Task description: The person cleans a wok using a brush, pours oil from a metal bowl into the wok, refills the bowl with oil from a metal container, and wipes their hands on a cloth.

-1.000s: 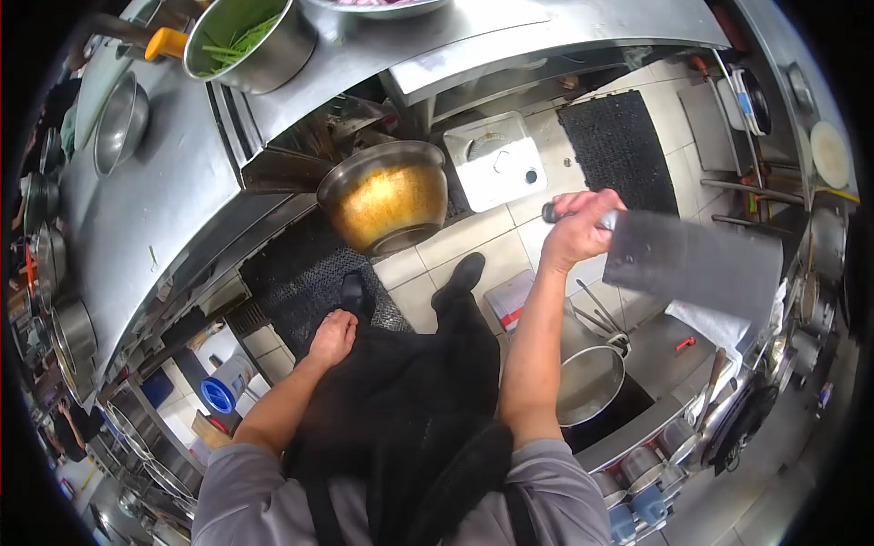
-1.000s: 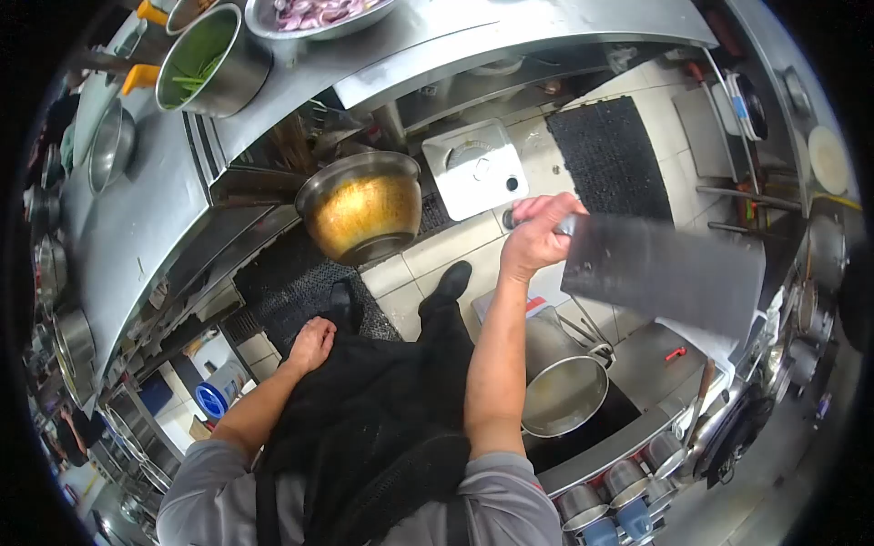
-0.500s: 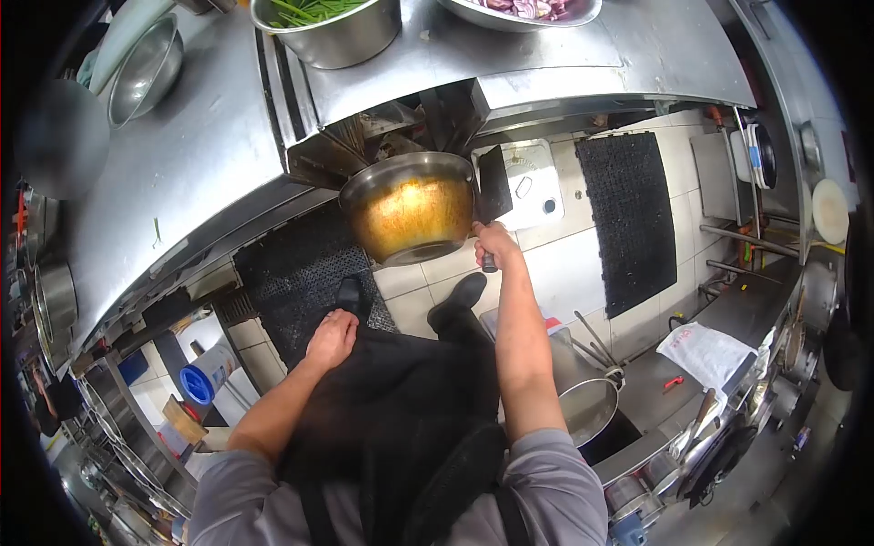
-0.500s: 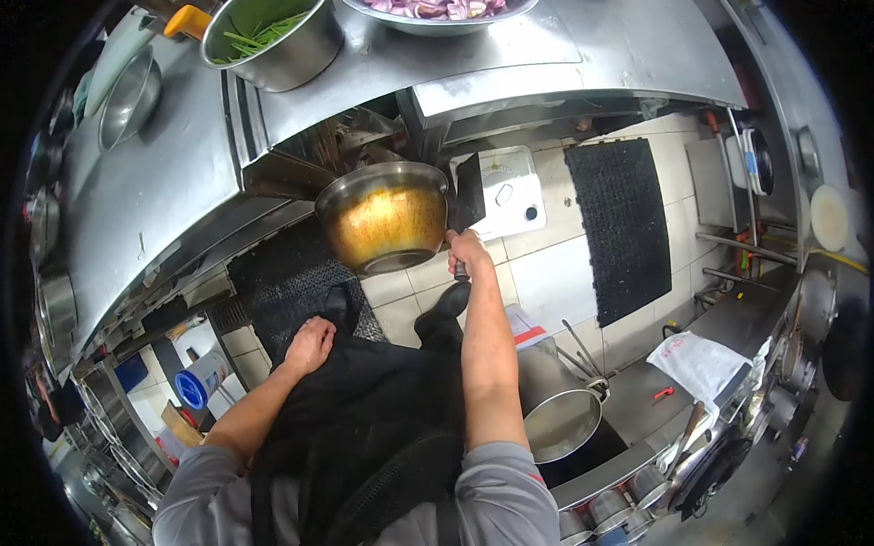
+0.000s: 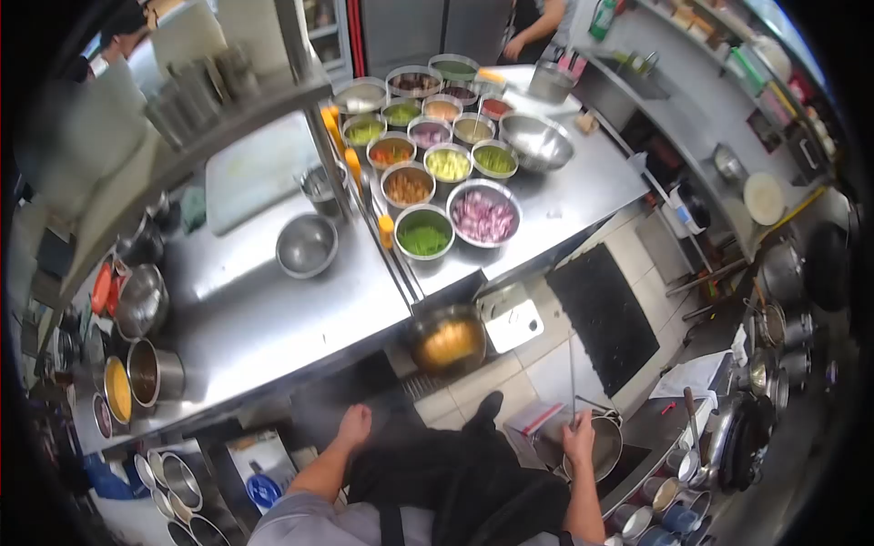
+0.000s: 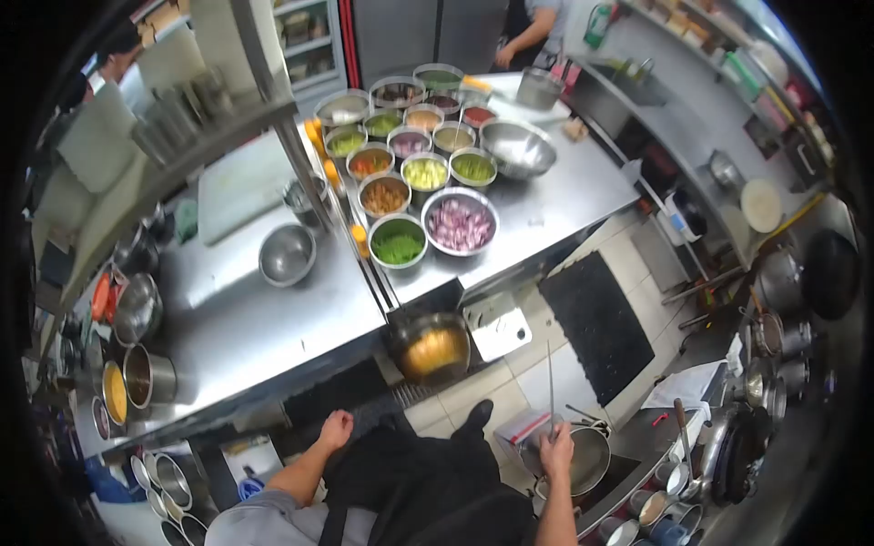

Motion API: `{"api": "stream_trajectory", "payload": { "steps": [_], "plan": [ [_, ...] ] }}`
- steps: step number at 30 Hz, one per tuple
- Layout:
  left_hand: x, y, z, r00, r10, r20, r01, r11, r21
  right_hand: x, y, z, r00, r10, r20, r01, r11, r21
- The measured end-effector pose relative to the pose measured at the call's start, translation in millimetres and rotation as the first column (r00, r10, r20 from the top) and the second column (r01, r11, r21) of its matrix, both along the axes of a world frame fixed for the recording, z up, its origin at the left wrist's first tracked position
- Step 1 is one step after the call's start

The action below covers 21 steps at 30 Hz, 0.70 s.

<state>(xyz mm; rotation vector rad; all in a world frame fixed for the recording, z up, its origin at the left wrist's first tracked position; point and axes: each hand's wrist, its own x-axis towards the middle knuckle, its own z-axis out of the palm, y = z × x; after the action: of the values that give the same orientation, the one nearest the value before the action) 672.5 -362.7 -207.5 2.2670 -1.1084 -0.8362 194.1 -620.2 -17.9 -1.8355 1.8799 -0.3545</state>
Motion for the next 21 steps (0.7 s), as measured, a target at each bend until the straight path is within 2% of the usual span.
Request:
{"api": "stream_trajectory", "payload": {
  "steps": [3,5,7,8,9,10,11,13,15,17,18,20,21],
  "plan": [
    [49.1,6.2,27.7,0.996,-0.091,-0.007,0.091,0.994,0.062,23.7,27.8,64.2,0.997,0.047,0.055,-0.050,0.997,0.052],
    [63.0,-5.3,67.6,0.989,-0.123,-0.082,0.130,0.987,0.093,52.8,40.7,103.4,0.994,0.108,0.015,-0.108,0.994,-0.008],
    [75.6,-18.9,109.3,0.964,-0.239,-0.113,0.235,0.971,-0.051,69.5,45.7,133.8,0.971,0.241,-0.004,-0.241,0.971,0.001],
    [73.7,-29.4,141.8,0.972,-0.207,-0.115,0.200,0.977,-0.070,78.1,43.7,143.0,0.952,0.306,-0.001,-0.306,0.952,-0.016],
    [69.9,-39.0,170.0,0.980,-0.166,-0.111,0.141,0.968,-0.207,88.2,42.5,148.6,0.930,0.369,0.008,-0.368,0.929,-0.025],
    [69.9,-50.9,186.5,0.973,-0.105,-0.205,0.065,0.979,-0.194,104.6,39.3,164.8,0.916,0.400,0.036,-0.401,0.911,0.093],
    [66.3,-62.0,211.0,0.932,-0.070,-0.354,-0.028,0.964,-0.265,122.5,30.3,177.3,0.901,0.429,0.069,-0.434,0.881,0.188],
    [65.4,-83.0,239.4,0.939,0.020,-0.343,-0.141,0.932,-0.333,147.7,18.1,171.9,0.839,0.536,0.096,-0.544,0.823,0.164],
    [67.1,-97.5,239.8,0.972,0.129,-0.196,-0.208,0.861,-0.465,183.3,-1.0,165.4,0.779,0.620,0.091,-0.627,0.770,0.118],
    [63.3,-102.9,260.7,0.953,0.140,-0.269,-0.252,0.860,-0.445,219.9,-9.4,159.6,0.745,0.666,0.039,-0.667,0.740,0.085],
    [57.2,-101.3,258.9,0.975,0.086,-0.205,-0.166,0.895,-0.415,241.5,-14.0,165.0,0.767,0.637,0.072,-0.639,0.750,0.174],
    [58.1,-95.0,265.0,0.996,-0.013,-0.092,-0.019,0.942,-0.335,268.2,-24.8,159.0,0.733,0.680,-0.028,-0.667,0.726,0.165],
    [56.4,-89.5,278.2,0.994,0.032,-0.108,-0.062,0.955,-0.289,287.5,-26.6,172.3,0.712,0.701,-0.050,-0.689,0.710,0.143]
  ]
}}
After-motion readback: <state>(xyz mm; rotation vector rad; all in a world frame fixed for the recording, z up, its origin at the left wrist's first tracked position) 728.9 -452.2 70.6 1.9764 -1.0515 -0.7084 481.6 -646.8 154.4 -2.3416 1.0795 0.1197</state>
